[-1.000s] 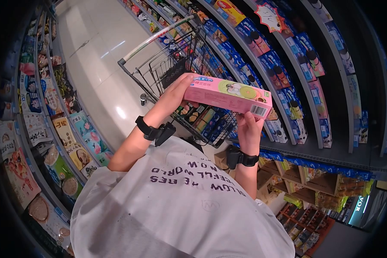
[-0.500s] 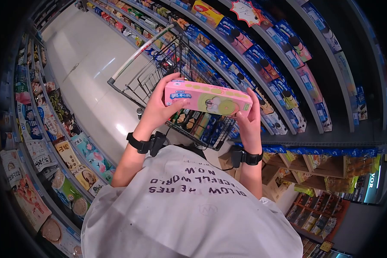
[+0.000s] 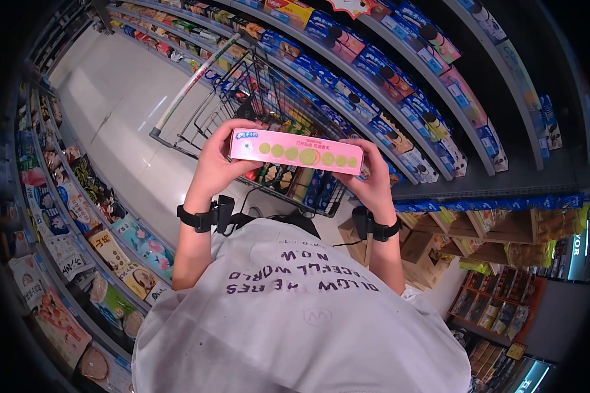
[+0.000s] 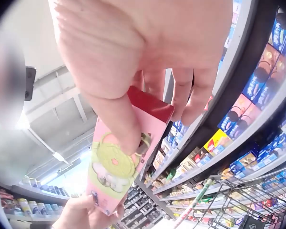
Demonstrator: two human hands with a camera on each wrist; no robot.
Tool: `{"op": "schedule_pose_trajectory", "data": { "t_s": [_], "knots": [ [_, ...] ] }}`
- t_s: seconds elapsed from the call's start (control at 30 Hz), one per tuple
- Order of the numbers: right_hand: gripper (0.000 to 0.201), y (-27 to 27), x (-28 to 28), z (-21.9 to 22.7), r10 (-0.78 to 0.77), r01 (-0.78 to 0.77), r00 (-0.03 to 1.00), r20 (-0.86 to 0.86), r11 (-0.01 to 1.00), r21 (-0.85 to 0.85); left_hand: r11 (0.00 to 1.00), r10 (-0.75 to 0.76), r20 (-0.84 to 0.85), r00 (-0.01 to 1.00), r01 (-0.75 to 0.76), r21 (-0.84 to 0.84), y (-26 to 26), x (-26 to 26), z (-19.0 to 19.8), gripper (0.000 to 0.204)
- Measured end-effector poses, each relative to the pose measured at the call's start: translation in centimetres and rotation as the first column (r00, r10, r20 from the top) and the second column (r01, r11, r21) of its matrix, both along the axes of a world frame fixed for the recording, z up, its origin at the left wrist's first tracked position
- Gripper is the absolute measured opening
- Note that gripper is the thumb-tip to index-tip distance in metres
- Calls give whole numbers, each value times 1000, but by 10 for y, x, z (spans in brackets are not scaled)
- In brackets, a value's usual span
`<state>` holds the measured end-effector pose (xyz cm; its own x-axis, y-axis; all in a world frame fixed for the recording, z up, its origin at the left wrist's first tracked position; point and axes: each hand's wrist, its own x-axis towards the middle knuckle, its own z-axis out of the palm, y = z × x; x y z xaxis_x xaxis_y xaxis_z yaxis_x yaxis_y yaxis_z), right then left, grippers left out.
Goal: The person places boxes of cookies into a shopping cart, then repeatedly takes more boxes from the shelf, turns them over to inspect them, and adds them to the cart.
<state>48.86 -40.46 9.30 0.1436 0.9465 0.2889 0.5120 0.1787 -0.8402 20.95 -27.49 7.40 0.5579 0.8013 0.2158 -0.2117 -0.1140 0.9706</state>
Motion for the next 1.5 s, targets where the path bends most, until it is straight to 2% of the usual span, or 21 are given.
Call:
{"op": "schedule_pose_trajectory", "data": {
  "t_s": [0.07, 0.23, 0.27, 0.33, 0.4, 0.47, 0.63, 0.7, 0.73, 0.8, 0.87, 0.97, 1.03, 1.1, 1.17, 1.2, 1.23, 1.27, 1.33, 1.4, 1.5],
  "knots": [
    [59, -3, 2, 3, 0, 0, 1000, 2, 999, -40, 1000, -1, -8, 1000, 1, -25, -1, 3, 0, 61],
    [57, -9, 2, 4, -31, 13, 981, -191, 995, -97, 983, 37, -55, 998, -46, -178, -10, 18, 1, 57],
    [57, -9, 3, 1, -30, 10, 981, -193, 995, -101, 982, 38, -58, 998, -48, -181, -12, 23, -2, 57],
    [53, -10, 7, -9, -62, 27, 954, -294, 992, -123, 981, 87, -201, 976, -120, -155, -16, 32, -8, 52],
    [51, -13, 15, -10, -80, 33, 945, -316, 988, -152, 981, 91, -198, 976, -122, -148, -21, 41, -12, 49],
    [48, -17, 26, -13, -106, 34, 922, -372, 980, -197, 976, 13, -185, 983, -53, -213, -25, 42, -12, 48],
    [43, -33, 58, -7, -115, 11, 858, -501, 979, -205, 961, -67, -170, 983, 18, -276, -34, 67, 3, 45],
    [40, -40, 77, -10, -114, 3, 847, -520, 978, -209, 927, -115, -123, 986, 62, -371, -37, 79, 4, 43],
    [40, -44, 85, -10, -120, 9, 839, -531, 979, -206, 927, -124, -137, 983, 66, -369, -39, 85, 7, 43],
    [38, -53, 103, -7, -158, -48, 798, -582, 945, -324, 900, -211, -210, 955, 106, -424, -43, 97, 12, 42],
    [37, -62, 116, -5, -166, -36, 805, -570, 945, -326, 894, -213, -233, 949, 94, -438, -51, 115, 13, 41],
    [41, -78, 135, -12, -201, -6, 792, -577, 942, -336, 966, -148, -403, 903, 44, -256, -63, 145, 10, 40],
    [49, -85, 150, -26, -101, -10, 858, -503, 977, -213, 970, -118, -427, 897, 11, -244, -71, 166, 3, 47],
    [53, -93, 162, -32, -98, 2, 841, -531, 984, -179, 973, -114, -454, 884, 8, -230, -80, 181, -1, 49],
    [60, -103, 175, -36, -87, 16, 840, -536, 991, -136, 995, -30, -423, 906, -15, -103, -92, 197, 3, 54],
    [60, -107, 183, -38, -96, 27, 835, -541, 991, -134, 995, -39, -428, 903, -4, -100, -97, 204, 2, 54],
    [60, -111, 192, -40, -77, 14, 873, -482, 991, -133, 999, 23, -442, 897, -9, 34, -100, 209, 1, 56],
    [60, -113, 199, -42, -55, -1, 906, -419, 991, -132, 985, 89, -446, 891, -14, 170, -104, 214, 1, 58],
    [60, -115, 213, -49, -46, -11, 908, -416, 991, -132, 975, 146, -460, 876, -48, 219, -113, 227, 4, 57],
    [59, -113, 224, -54, -6, -47, 948, -319, 986, -158, 907, 231, -516, 825, 9, 421, -120, 232, 5, 54],
    [58, -110, 230, -58, -6, -48, 950, -312, 985, -164, 905, 252, -591, 766, 30, 425, -125, 234, 1, 54]
  ]
}}
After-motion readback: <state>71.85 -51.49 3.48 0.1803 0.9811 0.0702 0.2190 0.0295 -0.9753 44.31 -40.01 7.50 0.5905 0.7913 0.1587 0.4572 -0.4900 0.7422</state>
